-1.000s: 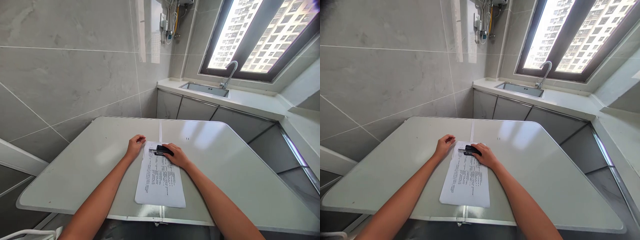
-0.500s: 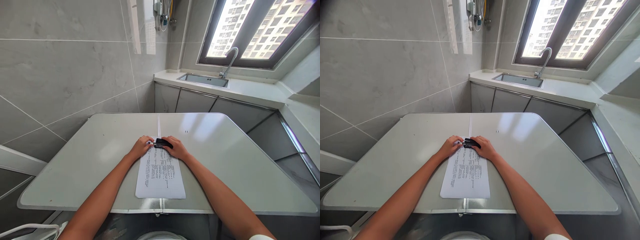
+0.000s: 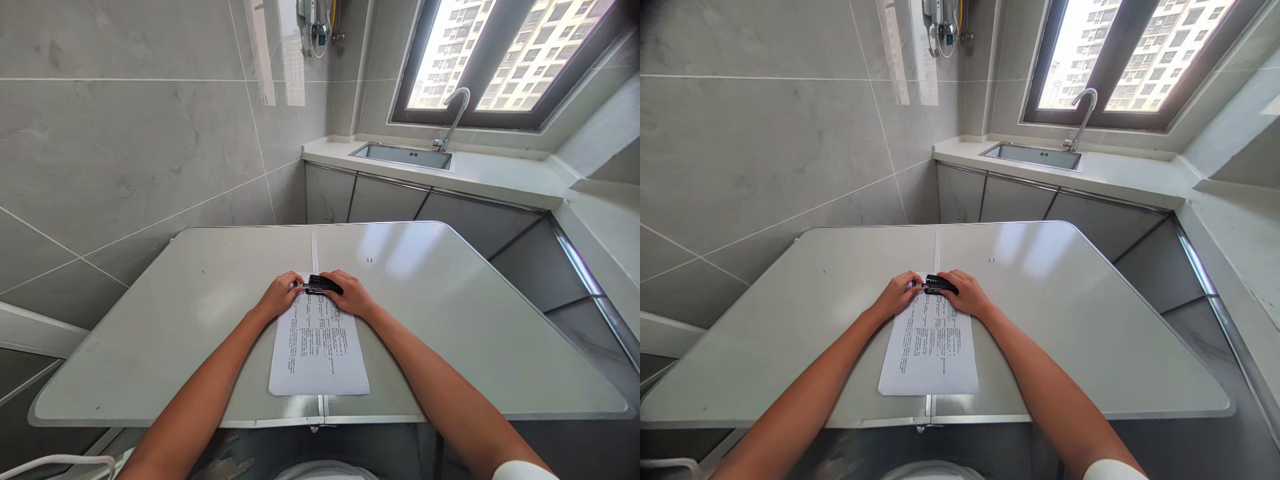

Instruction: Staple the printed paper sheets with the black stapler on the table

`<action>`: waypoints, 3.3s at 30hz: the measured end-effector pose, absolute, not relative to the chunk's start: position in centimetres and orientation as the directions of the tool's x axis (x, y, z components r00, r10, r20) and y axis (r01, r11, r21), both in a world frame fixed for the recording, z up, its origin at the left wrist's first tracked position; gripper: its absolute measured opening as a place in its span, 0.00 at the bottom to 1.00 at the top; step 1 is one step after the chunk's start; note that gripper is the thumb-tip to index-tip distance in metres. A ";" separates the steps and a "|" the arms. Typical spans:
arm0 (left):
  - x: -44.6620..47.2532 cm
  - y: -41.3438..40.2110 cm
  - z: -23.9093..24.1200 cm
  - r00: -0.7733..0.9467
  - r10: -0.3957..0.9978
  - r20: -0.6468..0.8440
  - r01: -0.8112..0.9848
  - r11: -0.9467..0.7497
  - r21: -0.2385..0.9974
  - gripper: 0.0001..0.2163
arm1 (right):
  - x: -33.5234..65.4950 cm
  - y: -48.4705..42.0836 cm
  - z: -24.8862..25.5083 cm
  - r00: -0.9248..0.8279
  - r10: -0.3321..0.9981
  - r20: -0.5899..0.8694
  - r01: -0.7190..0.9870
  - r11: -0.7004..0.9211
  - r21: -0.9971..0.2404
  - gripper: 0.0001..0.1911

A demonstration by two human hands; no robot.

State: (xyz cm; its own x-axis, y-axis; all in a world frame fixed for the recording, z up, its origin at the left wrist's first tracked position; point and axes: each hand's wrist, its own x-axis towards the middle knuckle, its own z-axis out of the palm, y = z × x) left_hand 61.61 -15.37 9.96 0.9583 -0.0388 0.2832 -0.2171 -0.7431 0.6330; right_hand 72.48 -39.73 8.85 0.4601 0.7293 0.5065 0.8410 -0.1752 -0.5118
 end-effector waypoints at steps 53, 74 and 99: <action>60.8 -16.1 12.1 0.918 -0.201 0.343 -0.383 -0.677 0.629 0.07 | 70.1 -39.4 10.6 0.512 0.687 0.515 0.737 -0.045 -0.674 0.14; 61.6 -13.6 8.4 0.975 -0.148 0.164 -0.200 -0.906 0.373 0.26 | 78.2 -48.0 11.9 0.541 0.837 0.085 0.533 -0.263 -0.805 0.21; 60.8 -16.8 10.1 0.914 -0.392 0.104 -0.395 -0.803 0.447 0.26 | 75.3 -45.0 12.7 0.309 0.912 0.269 0.727 -0.044 -0.685 0.21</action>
State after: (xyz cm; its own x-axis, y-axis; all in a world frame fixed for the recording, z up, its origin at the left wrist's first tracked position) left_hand 60.83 -16.79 10.11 0.9142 -0.3917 0.1038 -0.3946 -0.8026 0.4473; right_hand 75.32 -45.00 12.75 0.3090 0.9122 0.2691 0.7272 -0.0442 -0.6850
